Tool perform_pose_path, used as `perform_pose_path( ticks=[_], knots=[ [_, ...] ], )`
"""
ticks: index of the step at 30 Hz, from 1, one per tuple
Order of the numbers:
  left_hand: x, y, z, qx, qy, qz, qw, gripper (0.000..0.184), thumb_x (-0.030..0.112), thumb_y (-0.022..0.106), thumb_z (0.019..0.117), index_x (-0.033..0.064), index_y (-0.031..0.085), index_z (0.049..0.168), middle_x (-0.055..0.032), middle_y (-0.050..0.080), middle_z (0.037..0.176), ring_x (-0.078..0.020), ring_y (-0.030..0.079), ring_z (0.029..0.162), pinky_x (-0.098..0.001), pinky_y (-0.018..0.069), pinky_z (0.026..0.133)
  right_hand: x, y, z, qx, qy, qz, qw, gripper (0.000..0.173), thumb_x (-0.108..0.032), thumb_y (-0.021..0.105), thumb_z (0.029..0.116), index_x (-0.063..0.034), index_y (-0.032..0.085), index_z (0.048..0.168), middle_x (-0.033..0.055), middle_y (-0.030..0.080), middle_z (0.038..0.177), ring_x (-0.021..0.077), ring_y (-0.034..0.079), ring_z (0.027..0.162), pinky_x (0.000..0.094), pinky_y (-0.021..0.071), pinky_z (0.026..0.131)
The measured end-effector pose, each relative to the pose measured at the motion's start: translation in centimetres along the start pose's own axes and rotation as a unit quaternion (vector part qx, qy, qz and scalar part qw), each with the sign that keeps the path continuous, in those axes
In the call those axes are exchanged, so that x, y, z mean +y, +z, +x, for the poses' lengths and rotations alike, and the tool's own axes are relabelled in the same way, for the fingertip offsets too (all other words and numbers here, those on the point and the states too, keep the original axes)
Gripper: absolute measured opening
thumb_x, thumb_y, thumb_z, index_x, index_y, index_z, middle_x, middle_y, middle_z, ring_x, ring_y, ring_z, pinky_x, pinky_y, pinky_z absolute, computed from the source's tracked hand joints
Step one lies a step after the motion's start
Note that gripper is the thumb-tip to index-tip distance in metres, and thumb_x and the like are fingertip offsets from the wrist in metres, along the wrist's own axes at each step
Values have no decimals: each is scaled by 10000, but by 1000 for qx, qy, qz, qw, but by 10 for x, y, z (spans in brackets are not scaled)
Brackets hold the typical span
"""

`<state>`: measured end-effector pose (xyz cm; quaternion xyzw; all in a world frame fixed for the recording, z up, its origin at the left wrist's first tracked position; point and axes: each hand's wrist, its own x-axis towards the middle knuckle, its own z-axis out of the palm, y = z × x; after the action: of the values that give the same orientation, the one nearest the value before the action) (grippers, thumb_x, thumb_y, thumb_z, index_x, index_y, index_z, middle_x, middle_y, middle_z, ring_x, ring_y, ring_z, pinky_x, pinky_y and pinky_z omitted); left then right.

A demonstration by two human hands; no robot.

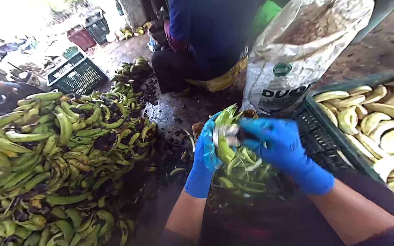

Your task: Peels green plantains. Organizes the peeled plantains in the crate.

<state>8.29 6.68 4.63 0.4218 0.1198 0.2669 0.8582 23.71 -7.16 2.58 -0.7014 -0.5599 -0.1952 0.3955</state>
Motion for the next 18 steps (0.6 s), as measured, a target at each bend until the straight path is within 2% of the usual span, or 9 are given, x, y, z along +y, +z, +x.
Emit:
perform_pose_path(
  ticks=[3, 5, 8, 10, 12, 13, 15, 16, 18],
  knots=[
    [-11, 1, -7, -4, -27, -36, 999, 414, 345, 453, 1052, 147, 517, 1410, -83, 687, 1070, -154, 695, 845, -308, 608, 728, 33, -1, 27, 42, 118, -76, 989, 481, -455, 538, 1031, -214, 597, 1442, 244, 654, 1195, 450, 651, 981, 664, 471, 762],
    [-3, -9, 0, -5, -25, -33, 999, 436, 340, 539, 1028, 123, 521, 1407, -151, 703, 1000, -198, 711, 702, -307, 612, 570, 34, -5, 34, 20, 156, -52, 986, 535, -492, 485, 1041, -194, 557, 1479, 249, 630, 1217, 449, 635, 994, 666, 460, 762],
    [6, -22, 10, 37, 18, 71, 997, 426, 303, 423, 1054, 106, 535, 1414, -134, 696, 972, -179, 689, 690, -306, 601, 575, 4, 1, 11, -40, 76, 69, 994, 572, -584, 423, 1024, -223, 618, 1423, 123, 711, 1150, 276, 684, 942, 546, 532, 741],
    [5, -28, 14, 13, -2, 50, 999, 479, 383, 530, 1011, 183, 512, 1445, -80, 677, 1109, -149, 685, 835, -299, 594, 688, -9, 2, -1, -72, 62, 139, 986, 575, -646, 403, 1015, -277, 661, 1372, 71, 732, 1136, 218, 680, 978, 511, 499, 789],
    [-2, -25, 14, -51, -56, -71, 995, 544, 364, 715, 926, 155, 542, 1397, -125, 715, 1072, -197, 728, 804, -302, 623, 658, -1, 2, 1, -80, 100, 193, 973, 580, -639, 443, 1006, -247, 663, 1373, 55, 728, 1171, 175, 681, 996, 465, 540, 810],
    [-5, -22, 14, -71, -85, -107, 988, 528, 325, 731, 919, 123, 534, 1366, -161, 719, 1068, -231, 739, 793, -312, 626, 639, 6, 4, 3, -69, 133, 203, 968, 589, -629, 466, 1000, -222, 654, 1382, 67, 716, 1142, 175, 680, 966, 449, 560, 795],
    [-8, -17, 15, -77, -93, -101, 987, 450, 282, 570, 1009, 61, 476, 1389, -202, 696, 1114, -254, 731, 799, -311, 616, 632, 17, 7, 8, -48, 195, 176, 964, 601, -635, 469, 996, -225, 626, 1407, 73, 692, 1103, 185, 672, 931, 434, 573, 775],
    [-8, -17, 16, -58, -73, -73, 993, 426, 282, 492, 1038, 55, 470, 1398, -200, 700, 1107, -248, 730, 793, -310, 614, 635, 17, 8, 7, -48, 195, 138, 970, 596, -624, 456, 1002, -222, 625, 1408, 100, 696, 1113, 230, 675, 929, 477, 556, 756],
    [-5, -19, 16, 2, 5, 14, 1000, 430, 289, 417, 1059, 91, 463, 1438, -141, 711, 1050, -193, 723, 805, -304, 618, 681, 7, 8, -2, -70, 126, 78, 986, 574, -617, 428, 1010, -256, 640, 1402, 125, 716, 1136, 290, 689, 928, 548, 521, 718]
  ],
)
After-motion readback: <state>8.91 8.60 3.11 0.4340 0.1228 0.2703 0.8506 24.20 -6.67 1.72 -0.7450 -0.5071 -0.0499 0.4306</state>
